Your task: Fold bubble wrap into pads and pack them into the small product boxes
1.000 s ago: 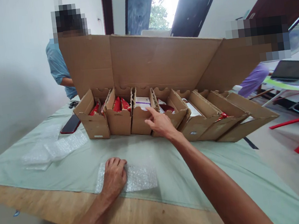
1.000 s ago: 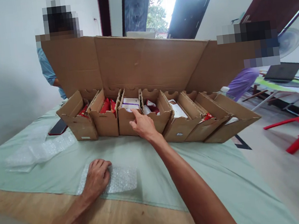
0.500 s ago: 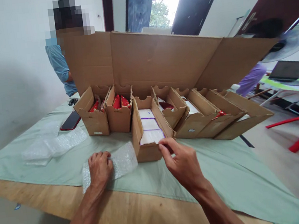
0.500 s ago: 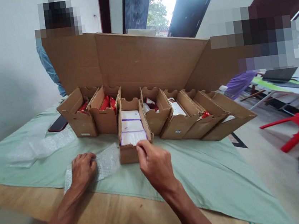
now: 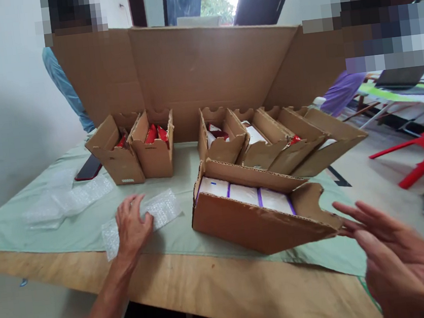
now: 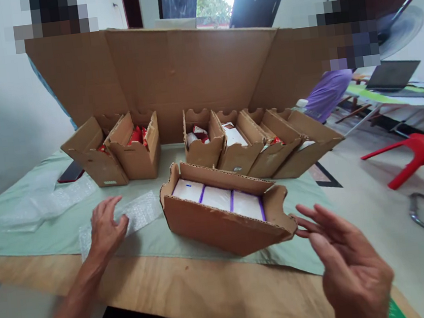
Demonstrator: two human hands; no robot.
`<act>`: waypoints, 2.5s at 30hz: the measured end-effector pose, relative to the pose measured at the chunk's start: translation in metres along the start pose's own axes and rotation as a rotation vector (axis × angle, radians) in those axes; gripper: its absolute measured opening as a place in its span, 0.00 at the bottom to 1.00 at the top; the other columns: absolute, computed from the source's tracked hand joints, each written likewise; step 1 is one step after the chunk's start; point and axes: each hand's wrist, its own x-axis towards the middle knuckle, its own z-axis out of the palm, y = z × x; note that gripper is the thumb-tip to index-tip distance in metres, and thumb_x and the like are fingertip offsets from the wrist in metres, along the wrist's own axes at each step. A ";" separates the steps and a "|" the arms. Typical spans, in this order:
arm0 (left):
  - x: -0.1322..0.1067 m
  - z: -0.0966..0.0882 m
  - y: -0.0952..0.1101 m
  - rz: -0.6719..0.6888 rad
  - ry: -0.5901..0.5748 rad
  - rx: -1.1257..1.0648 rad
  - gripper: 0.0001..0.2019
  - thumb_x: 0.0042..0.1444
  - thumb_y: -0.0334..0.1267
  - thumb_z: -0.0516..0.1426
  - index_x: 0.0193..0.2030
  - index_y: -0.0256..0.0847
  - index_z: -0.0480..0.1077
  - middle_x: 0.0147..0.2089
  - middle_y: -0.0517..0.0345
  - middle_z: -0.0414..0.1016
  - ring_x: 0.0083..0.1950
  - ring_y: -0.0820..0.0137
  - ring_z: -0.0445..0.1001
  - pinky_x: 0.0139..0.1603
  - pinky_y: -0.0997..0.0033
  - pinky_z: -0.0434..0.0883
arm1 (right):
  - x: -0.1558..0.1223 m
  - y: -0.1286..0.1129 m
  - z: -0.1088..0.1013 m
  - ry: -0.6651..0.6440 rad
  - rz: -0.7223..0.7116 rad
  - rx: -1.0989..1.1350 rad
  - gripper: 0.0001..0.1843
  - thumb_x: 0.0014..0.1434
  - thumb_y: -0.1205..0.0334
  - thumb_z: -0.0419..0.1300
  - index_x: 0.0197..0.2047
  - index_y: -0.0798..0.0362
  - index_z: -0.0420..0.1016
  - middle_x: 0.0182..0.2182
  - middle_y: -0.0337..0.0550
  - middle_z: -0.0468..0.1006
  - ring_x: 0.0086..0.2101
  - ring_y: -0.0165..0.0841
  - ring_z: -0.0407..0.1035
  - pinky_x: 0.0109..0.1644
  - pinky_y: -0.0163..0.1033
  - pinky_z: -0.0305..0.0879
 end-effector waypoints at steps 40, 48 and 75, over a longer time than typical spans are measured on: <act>-0.034 0.025 0.024 0.417 -0.214 0.019 0.17 0.63 0.34 0.53 0.56 0.39 0.73 0.66 0.40 0.69 0.72 0.48 0.61 0.68 0.43 0.66 | 0.058 0.107 0.064 -0.548 0.255 -0.131 0.21 0.50 0.46 0.66 0.39 0.55 0.81 0.39 0.50 0.86 0.39 0.42 0.78 0.46 0.44 0.73; -0.023 0.015 0.013 0.297 -0.292 0.210 0.11 0.62 0.35 0.54 0.48 0.41 0.76 0.51 0.45 0.78 0.52 0.51 0.74 0.53 0.50 0.71 | 0.071 0.096 0.038 -0.639 0.295 -0.284 0.20 0.49 0.43 0.65 0.28 0.54 0.81 0.25 0.47 0.82 0.28 0.38 0.73 0.35 0.43 0.69; -0.051 0.006 0.111 0.065 -0.526 -0.555 0.07 0.61 0.38 0.53 0.34 0.42 0.71 0.36 0.57 0.73 0.38 0.68 0.72 0.34 0.72 0.67 | -0.008 0.040 0.107 -1.204 0.428 0.189 0.44 0.53 0.46 0.70 0.69 0.50 0.64 0.59 0.57 0.73 0.35 0.33 0.74 0.25 0.33 0.67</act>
